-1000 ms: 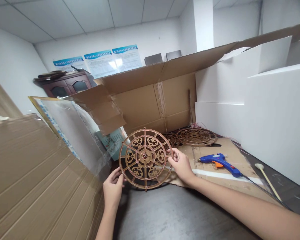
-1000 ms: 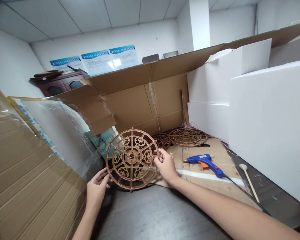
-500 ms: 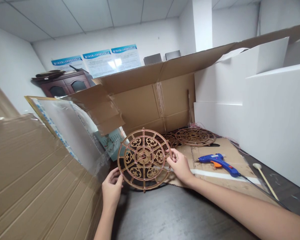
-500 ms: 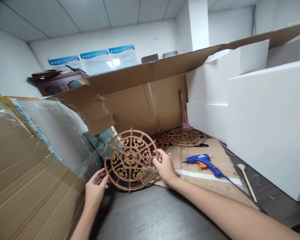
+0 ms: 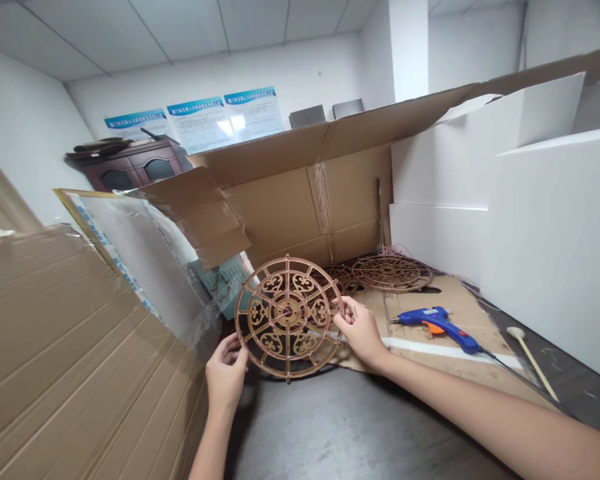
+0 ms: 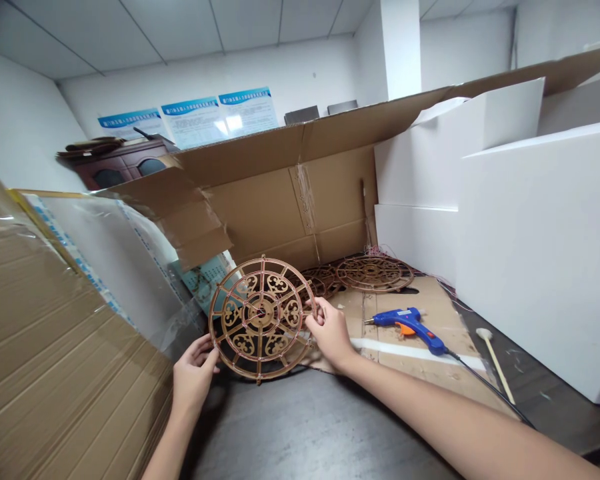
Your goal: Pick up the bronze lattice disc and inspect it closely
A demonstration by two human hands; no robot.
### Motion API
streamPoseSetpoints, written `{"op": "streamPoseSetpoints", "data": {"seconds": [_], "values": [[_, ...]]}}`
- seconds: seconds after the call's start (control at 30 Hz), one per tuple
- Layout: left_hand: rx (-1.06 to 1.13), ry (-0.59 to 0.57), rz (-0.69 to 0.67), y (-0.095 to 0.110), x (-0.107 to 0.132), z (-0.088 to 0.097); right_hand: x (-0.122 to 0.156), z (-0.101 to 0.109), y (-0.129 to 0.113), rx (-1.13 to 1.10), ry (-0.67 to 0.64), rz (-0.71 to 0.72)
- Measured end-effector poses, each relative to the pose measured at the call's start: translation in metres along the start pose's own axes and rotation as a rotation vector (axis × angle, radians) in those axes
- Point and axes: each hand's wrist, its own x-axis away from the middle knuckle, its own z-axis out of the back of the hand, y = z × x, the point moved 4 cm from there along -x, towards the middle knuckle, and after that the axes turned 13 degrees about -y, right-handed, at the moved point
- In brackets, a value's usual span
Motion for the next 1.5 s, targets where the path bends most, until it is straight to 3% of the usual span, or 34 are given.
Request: {"op": "streamPoseSetpoints", "data": {"seconds": [0.53, 1.03, 1.5], "values": [[-0.263, 0.098, -0.029, 0.000, 0.005, 0.006, 0.002, -0.002, -0.002, -0.002, -0.026, 0.007], [0.011, -0.178, 0.129, -0.013, -0.002, -0.010, -0.003, -0.002, 0.009, -0.070, 0.005, -0.036], [0.140, -0.236, 0.099, -0.010, -0.002, -0.010, -0.003, -0.002, 0.013, -0.118, -0.002, -0.047]]}}
